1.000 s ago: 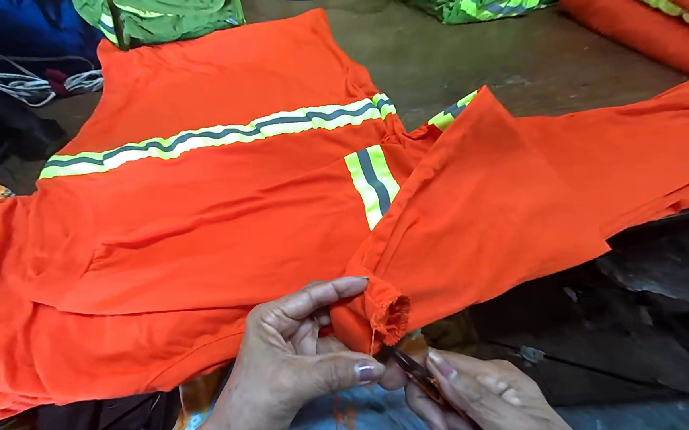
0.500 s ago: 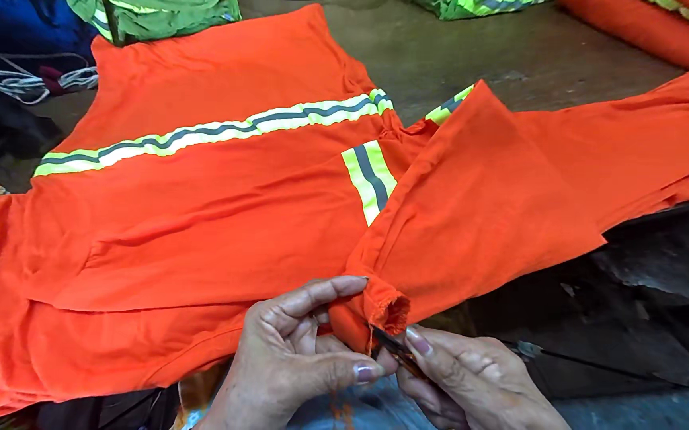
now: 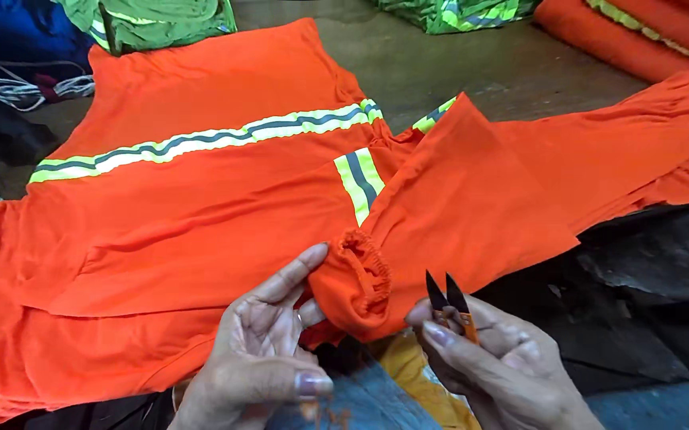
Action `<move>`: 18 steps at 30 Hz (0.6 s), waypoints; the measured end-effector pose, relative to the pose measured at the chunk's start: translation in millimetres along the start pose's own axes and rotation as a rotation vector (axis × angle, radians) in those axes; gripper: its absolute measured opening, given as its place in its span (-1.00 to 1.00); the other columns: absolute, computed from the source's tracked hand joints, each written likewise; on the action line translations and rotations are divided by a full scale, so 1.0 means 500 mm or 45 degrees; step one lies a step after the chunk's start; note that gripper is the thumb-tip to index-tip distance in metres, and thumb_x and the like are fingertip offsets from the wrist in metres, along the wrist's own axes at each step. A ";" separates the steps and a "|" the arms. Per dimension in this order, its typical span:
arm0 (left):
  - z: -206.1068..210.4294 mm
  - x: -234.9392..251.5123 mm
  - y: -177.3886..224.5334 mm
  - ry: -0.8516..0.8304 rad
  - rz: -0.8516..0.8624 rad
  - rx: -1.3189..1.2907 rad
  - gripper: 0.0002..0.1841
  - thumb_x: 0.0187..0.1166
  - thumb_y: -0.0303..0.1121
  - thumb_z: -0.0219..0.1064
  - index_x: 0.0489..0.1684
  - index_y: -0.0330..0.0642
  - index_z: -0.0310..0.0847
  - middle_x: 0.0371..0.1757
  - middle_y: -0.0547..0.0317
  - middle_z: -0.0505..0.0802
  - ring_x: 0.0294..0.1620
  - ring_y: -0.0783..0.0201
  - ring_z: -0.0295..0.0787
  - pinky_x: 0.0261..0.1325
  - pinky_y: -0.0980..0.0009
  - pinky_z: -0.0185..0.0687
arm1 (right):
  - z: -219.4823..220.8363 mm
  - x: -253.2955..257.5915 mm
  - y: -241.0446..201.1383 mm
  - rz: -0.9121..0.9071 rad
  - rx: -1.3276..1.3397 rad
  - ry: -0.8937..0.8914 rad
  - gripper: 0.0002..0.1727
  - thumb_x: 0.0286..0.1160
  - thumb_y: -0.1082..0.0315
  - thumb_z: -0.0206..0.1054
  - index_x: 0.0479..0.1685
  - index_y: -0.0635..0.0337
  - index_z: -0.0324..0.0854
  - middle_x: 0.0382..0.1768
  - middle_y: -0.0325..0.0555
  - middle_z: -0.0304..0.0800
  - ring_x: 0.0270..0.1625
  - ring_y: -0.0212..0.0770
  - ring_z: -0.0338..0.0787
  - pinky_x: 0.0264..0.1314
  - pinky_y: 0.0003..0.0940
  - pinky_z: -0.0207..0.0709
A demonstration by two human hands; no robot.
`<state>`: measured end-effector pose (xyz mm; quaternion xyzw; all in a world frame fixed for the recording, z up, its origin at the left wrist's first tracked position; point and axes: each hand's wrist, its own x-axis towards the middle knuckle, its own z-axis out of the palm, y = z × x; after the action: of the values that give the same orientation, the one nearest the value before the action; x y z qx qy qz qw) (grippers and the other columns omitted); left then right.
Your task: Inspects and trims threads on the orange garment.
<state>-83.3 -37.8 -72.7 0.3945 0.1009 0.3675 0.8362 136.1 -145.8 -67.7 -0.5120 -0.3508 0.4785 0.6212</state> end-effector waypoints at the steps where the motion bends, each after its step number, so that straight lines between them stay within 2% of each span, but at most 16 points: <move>1: -0.001 -0.001 -0.001 0.004 0.002 -0.060 -0.17 0.29 -0.49 0.55 0.73 -0.23 0.37 0.55 -0.15 0.62 -0.33 0.40 0.77 -0.44 0.54 0.70 | 0.009 0.000 0.000 0.016 -0.015 0.042 -0.88 0.47 0.38 0.43 -0.12 0.17 0.80 -0.56 -0.36 0.65 -0.66 -0.62 0.41 -0.64 -0.73 0.28; 3: 0.002 -0.004 -0.007 0.046 -0.011 -0.226 -0.32 0.46 -0.32 0.48 0.65 -0.27 0.47 0.53 -0.19 0.65 -0.15 0.29 0.84 -0.34 0.49 0.72 | 0.022 0.002 0.012 0.031 0.005 0.036 -0.93 0.49 0.44 0.39 -0.17 0.17 0.76 -0.55 -0.32 0.64 -0.66 -0.61 0.40 -0.65 -0.72 0.25; 5: 0.002 -0.007 -0.015 0.093 -0.024 -0.361 -0.44 0.56 -0.28 0.38 0.55 -0.31 0.57 0.46 -0.22 0.70 0.00 0.21 0.86 -0.29 0.45 0.76 | 0.030 0.008 0.035 0.027 0.081 -0.019 -0.91 0.56 0.45 0.33 -0.18 0.17 0.76 -0.58 -0.31 0.54 -0.66 -0.61 0.33 -0.67 -0.71 0.17; 6: 0.003 -0.009 -0.019 0.107 -0.030 -0.397 -0.48 0.59 -0.28 0.34 0.52 -0.33 0.59 0.43 -0.23 0.72 0.00 0.21 0.87 -0.30 0.45 0.75 | 0.035 0.010 0.038 0.033 0.113 -0.038 -0.90 0.56 0.46 0.32 -0.19 0.17 0.76 -0.59 -0.30 0.54 -0.66 -0.61 0.34 -0.67 -0.72 0.18; 10: 0.008 -0.013 -0.021 0.177 -0.046 -0.408 -0.58 0.63 -0.35 0.31 0.41 -0.35 0.67 0.25 -0.20 0.81 -0.22 0.31 0.85 -0.40 0.53 0.70 | 0.048 0.016 0.036 0.092 0.192 -0.112 -0.86 0.61 0.43 0.29 -0.19 0.22 0.77 -0.52 -0.20 0.70 -0.67 -0.63 0.36 -0.67 -0.74 0.17; 12: 0.013 -0.014 -0.024 0.254 -0.039 -0.361 -0.64 0.59 -0.42 0.36 0.32 -0.34 0.74 0.16 -0.18 0.85 -0.37 0.39 0.81 -0.47 0.58 0.66 | 0.049 0.020 0.039 0.147 0.296 -0.196 -0.86 0.60 0.36 0.35 -0.21 0.20 0.80 -0.57 -0.26 0.65 -0.68 -0.66 0.32 -0.68 -0.75 0.14; 14: 0.018 -0.016 -0.030 0.333 -0.040 -0.279 -0.65 0.50 -0.47 0.44 0.25 -0.33 0.78 0.07 -0.18 0.88 -0.42 0.42 0.79 -0.49 0.61 0.65 | 0.050 0.022 0.039 0.222 0.441 -0.292 -0.88 0.57 0.33 0.41 -0.21 0.19 0.77 -0.59 -0.31 0.57 -0.67 -0.67 0.32 -0.66 -0.76 0.16; 16: 0.023 -0.018 -0.034 0.340 -0.066 -0.240 -0.67 0.44 -0.48 0.49 0.18 -0.30 0.83 -0.03 -0.15 0.90 -0.44 0.47 0.76 -0.49 0.65 0.58 | 0.059 0.018 0.016 0.337 0.561 -0.235 -0.95 0.40 0.44 0.50 -0.28 0.22 0.78 -0.60 -0.24 0.66 -0.68 -0.65 0.38 -0.65 -0.76 0.21; 18: 0.026 -0.020 -0.036 0.336 -0.073 -0.195 -0.70 0.39 -0.47 0.54 0.09 -0.25 0.87 -0.15 -0.05 0.92 -0.52 0.56 0.65 -0.52 0.69 0.48 | 0.061 0.014 0.004 0.378 0.694 -0.186 -0.90 0.19 0.51 0.59 -0.34 0.24 0.81 -0.57 -0.12 0.77 -0.67 -0.59 0.51 -0.63 -0.72 0.34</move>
<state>-74.8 -59.9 -78.4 0.2747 0.1929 0.3988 0.8534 109.4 -129.7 -63.2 -0.3366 -0.1747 0.6757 0.6321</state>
